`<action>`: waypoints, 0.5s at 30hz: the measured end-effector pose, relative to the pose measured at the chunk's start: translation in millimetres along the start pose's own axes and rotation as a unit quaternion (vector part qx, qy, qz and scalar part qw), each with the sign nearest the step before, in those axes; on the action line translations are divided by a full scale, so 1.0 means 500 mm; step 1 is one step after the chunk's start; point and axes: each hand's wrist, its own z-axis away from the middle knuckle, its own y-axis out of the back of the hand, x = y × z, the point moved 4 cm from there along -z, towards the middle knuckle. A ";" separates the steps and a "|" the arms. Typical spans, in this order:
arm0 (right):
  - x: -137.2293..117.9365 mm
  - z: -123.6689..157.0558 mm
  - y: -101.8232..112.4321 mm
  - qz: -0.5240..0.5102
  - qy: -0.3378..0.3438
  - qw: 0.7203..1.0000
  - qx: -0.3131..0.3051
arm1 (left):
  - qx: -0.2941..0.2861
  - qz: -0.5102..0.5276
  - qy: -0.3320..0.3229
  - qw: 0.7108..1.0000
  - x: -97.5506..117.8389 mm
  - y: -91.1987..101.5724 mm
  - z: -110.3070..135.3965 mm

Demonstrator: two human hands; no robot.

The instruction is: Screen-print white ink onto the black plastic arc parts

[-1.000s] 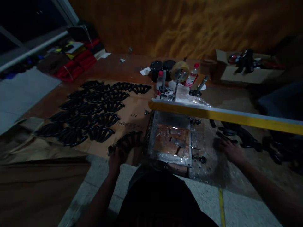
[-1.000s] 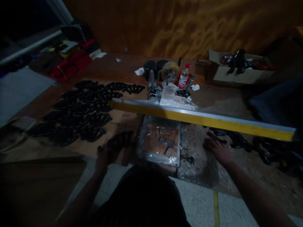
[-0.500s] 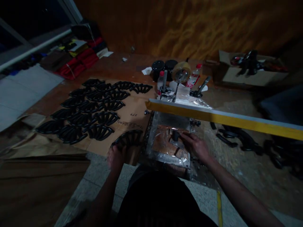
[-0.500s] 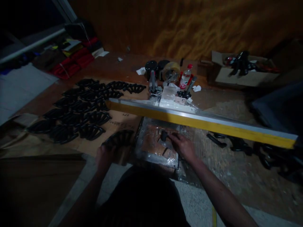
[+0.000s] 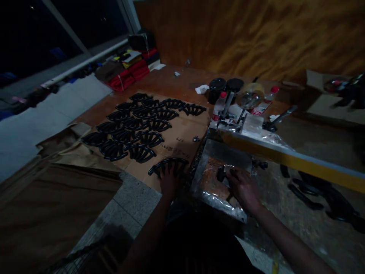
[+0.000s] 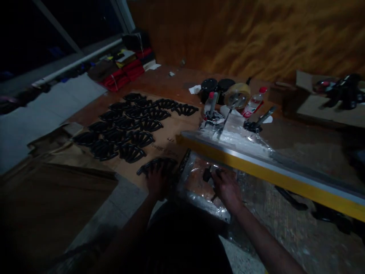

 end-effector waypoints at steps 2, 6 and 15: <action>-0.007 -0.011 0.001 -0.036 -0.011 0.999 0.017 | -0.009 0.023 -0.008 1.000 -0.010 0.011 -0.007; -0.077 -0.060 0.004 -0.198 -0.016 0.980 0.017 | 0.005 0.157 0.003 0.988 -0.028 0.068 -0.031; -0.363 -0.232 0.010 -0.349 0.166 0.921 0.047 | -0.081 0.842 0.024 0.533 0.002 0.202 -0.140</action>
